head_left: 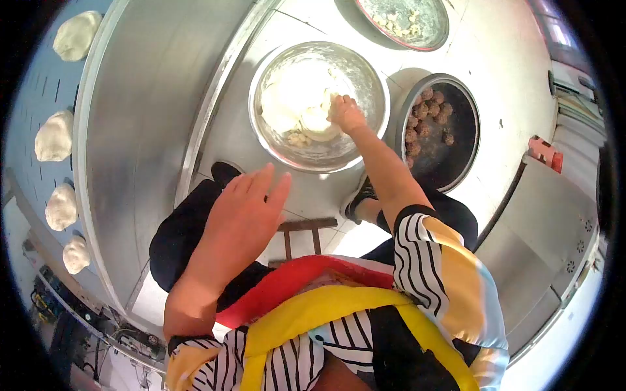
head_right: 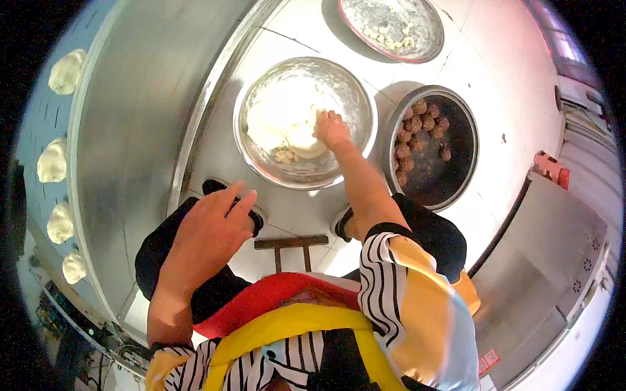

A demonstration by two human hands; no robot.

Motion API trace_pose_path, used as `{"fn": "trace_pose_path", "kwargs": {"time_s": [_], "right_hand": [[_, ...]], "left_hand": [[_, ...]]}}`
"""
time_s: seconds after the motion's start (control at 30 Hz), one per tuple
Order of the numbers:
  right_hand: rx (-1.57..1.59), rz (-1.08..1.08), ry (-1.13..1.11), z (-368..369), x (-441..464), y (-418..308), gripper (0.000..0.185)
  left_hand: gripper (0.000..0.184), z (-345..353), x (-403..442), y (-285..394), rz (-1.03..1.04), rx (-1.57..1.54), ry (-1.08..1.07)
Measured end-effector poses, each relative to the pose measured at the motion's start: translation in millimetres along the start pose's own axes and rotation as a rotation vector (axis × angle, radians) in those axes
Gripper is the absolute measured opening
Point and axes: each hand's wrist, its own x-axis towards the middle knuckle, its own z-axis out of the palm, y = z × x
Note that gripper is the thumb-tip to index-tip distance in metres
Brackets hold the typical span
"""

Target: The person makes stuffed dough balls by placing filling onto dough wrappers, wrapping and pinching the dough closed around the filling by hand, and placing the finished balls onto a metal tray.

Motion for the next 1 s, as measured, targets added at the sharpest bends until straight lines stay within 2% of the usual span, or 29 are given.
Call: {"fn": "trace_pose_path", "kwargs": {"time_s": [0.13, 0.27, 0.37, 0.47, 0.57, 0.6, 0.7, 0.73, 0.83, 0.93, 1.0], "right_hand": [[0.108, -0.085, -0.169, -4, 30, 32, 0.032], [0.389, 0.099, -0.002, 1, 48, 63, 0.036], [0.445, 0.071, 0.05, -21, 19, 30, 0.032], [0.207, -0.157, 0.054, -4, 16, 27, 0.032], [-0.02, -0.049, -0.003, 44, 40, 60, 0.039], [0.441, 0.308, 0.077, 15, 31, 49, 0.033], [1.596, 0.57, 0.356, 12, 30, 61, 0.024], [1.875, 0.495, 0.315, 7, 26, 60, 0.029], [2.201, 0.23, 0.244, -29, 7, 45, 0.036], [2.286, -0.003, 0.001, -86, -21, 23, 0.045], [2.238, -0.112, -0.057, -128, -36, 1, 0.048]], "left_hand": [[0.058, -5, 3, -2, -0.048, -0.074, -0.047], [0.059, -7, 9, -2, -0.035, -0.078, -0.085], [0.06, -9, 16, 1, -0.019, -0.064, -0.09], [0.06, -9, 23, 3, 0.005, -0.079, -0.095], [0.06, -6, 25, 3, 0.004, -0.067, -0.107], [0.06, -6, 24, 2, 0.009, -0.067, -0.109], [0.058, -4, 20, -4, 0.01, -0.068, -0.11], [0.057, -3, 18, -6, 0.008, -0.072, -0.105], [0.055, -9, 18, -10, -0.026, -0.061, -0.089], [0.051, -8, 21, -13, -0.084, -0.146, -0.004], [0.053, -16, 32, -13, -0.146, -0.325, 0.125]]}}
